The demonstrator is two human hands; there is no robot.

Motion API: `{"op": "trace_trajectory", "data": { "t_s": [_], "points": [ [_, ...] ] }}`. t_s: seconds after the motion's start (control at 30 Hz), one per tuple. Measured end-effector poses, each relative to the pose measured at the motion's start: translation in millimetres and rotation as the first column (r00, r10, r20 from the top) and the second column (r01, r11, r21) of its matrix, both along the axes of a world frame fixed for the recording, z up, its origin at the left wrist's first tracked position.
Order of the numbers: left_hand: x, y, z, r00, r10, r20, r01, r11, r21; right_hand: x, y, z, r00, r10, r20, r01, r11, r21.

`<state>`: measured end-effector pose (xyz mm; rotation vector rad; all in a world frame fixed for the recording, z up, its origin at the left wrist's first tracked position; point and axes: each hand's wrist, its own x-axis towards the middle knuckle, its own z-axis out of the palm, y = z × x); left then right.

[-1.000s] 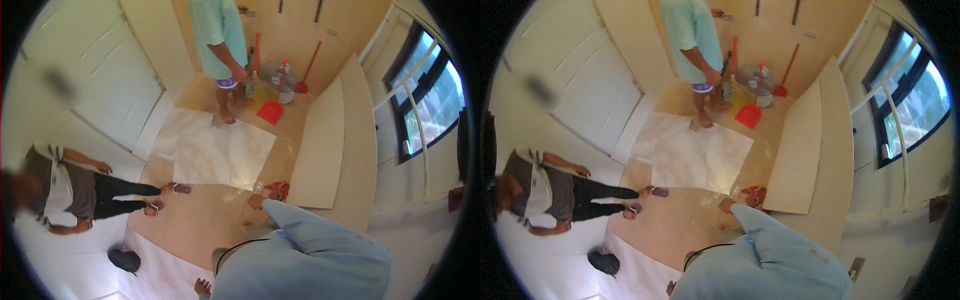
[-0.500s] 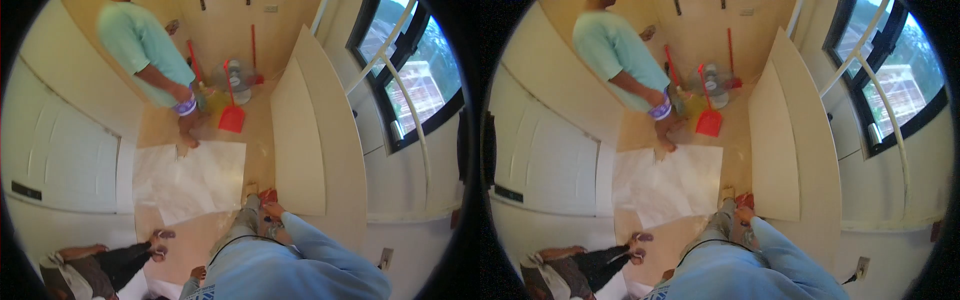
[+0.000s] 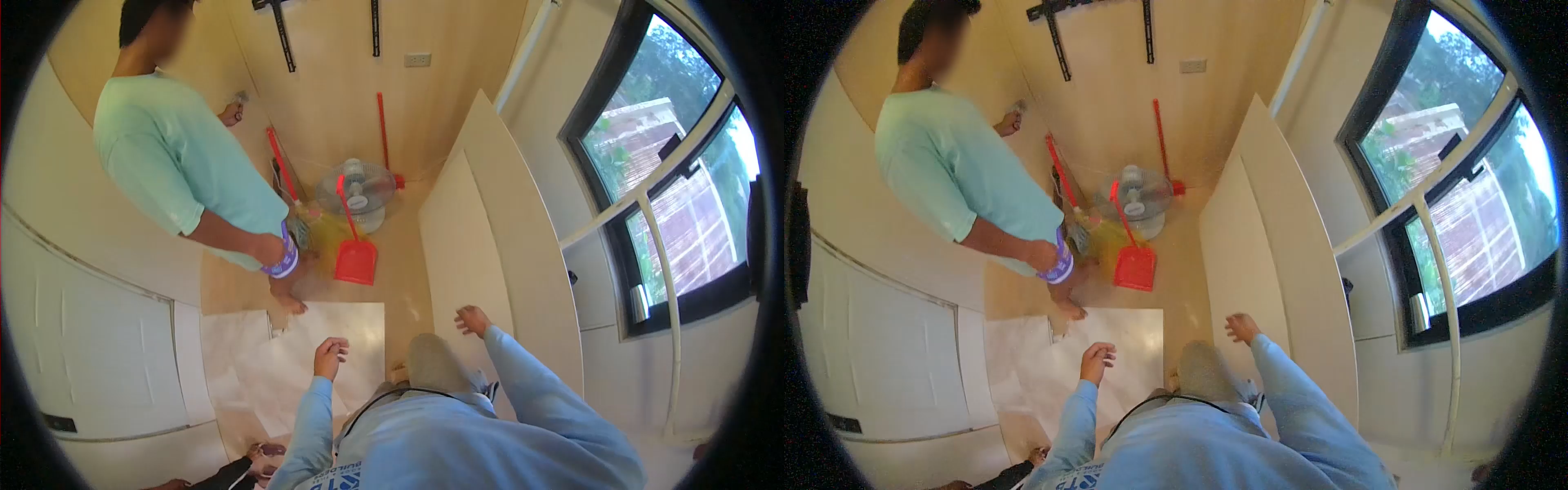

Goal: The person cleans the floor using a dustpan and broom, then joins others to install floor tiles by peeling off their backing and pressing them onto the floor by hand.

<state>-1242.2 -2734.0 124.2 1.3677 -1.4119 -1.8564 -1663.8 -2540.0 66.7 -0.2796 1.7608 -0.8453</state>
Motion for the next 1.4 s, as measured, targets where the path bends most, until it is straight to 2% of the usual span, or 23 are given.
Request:
{"op": "trace_trajectory", "data": {
  "t_s": [0.17,0.23,0.3,0.4,0.5,0.6,0.63,0.67,0.7,0.73,0.77,0.8,0.83,0.87,0.9,0.97,1.07,1.17,1.27,1.33,1.4],
  "points": [
    [-92,-78,30,0.992,0.016,-0.122,-0.022,0.999,-0.046,-58,-176,49,0.992,0.062,-0.106,-0.087,0.964,-0.25],
    [-115,-111,12,0.999,-0.007,-0.049,0.002,0.995,-0.101,-91,-254,46,0.992,0.061,-0.108,-0.092,0.948,-0.303],
    [-138,-146,-15,1.0,-0.027,-0.014,0.025,0.99,-0.135,-124,-327,62,0.976,0.119,-0.184,-0.175,0.929,-0.326],
    [-185,-211,-27,0.998,0.056,-0.027,-0.058,0.996,-0.069,-185,-447,64,0.922,0.166,-0.348,-0.282,0.907,-0.313],
    [-219,-294,-65,0.989,0.137,-0.057,-0.142,0.986,-0.09,-242,-559,60,0.909,0.108,-0.402,-0.256,0.906,-0.336],
    [-255,-376,-102,0.947,0.271,-0.172,-0.267,0.963,0.047,-311,-660,24,0.905,0.156,-0.395,-0.313,0.874,-0.373],
    [-275,-394,-96,0.966,0.255,-0.049,-0.259,0.961,-0.096,-335,-700,4,0.839,0.211,-0.502,-0.37,0.897,-0.243],
    [-300,-412,-72,0.965,0.25,0.08,-0.226,0.946,-0.231,-353,-732,-10,0.656,0.288,-0.698,-0.506,0.854,-0.123],
    [-319,-431,-60,0.944,0.255,0.212,-0.168,0.92,-0.355,-372,-764,-25,0.42,0.328,-0.846,-0.582,0.813,0.026],
    [-325,-444,-66,0.933,0.213,0.288,-0.116,0.941,-0.318,-388,-787,-40,0.016,0.292,-0.956,-0.678,0.706,0.204],
    [-331,-454,-72,0.918,0.166,0.36,-0.066,0.959,-0.276,-387,-804,-23,0.127,0.277,-0.952,-0.617,0.774,0.143],
    [-334,-461,-77,0.899,0.112,0.424,-0.014,0.974,-0.227,-378,-814,4,0.376,0.225,-0.899,-0.477,0.879,0.021],
    [-338,-466,-81,0.908,0.093,0.408,-0.011,0.98,-0.199,-371,-827,18,0.52,0.142,-0.842,-0.335,0.941,-0.048],
    [-342,-469,-87,0.918,0.077,0.39,-0.009,0.985,-0.174,-364,-839,25,0.589,0.072,-0.805,-0.23,0.97,-0.082],
    [-345,-470,-92,0.927,0.066,0.368,-0.013,0.989,-0.146,-365,-851,16,0.596,0.072,-0.8,-0.211,0.975,-0.069],
    [-347,-473,-93,0.891,0.013,0.453,0.029,0.996,-0.086,-364,-872,-1,0.611,0.067,-0.789,-0.17,0.984,-0.048],
    [-354,-470,-87,0.873,-0.007,0.488,0.031,0.999,-0.041,-359,-881,-5,0.582,-0.034,-0.813,-0.089,0.99,-0.105],
    [-349,-463,-97,0.876,0.008,0.482,0.046,0.994,-0.1,-365,-878,-13,0.498,-0.081,-0.863,-0.058,0.99,-0.126],
    [-343,-450,-87,0.877,0.018,0.481,0.054,0.989,-0.136,-375,-848,-31,0.592,-0.098,-0.8,-0.043,0.987,-0.153],
    [-341,-450,-83,0.878,0.014,0.479,0.053,0.991,-0.126,-385,-806,-37,0.635,-0.152,-0.757,-0.122,0.948,-0.293],
    [-333,-446,-88,0.874,-0.003,0.486,0.045,0.996,-0.076,-381,-763,-13,0.732,-0.084,-0.676,-0.127,0.958,-0.256]
  ]
}}
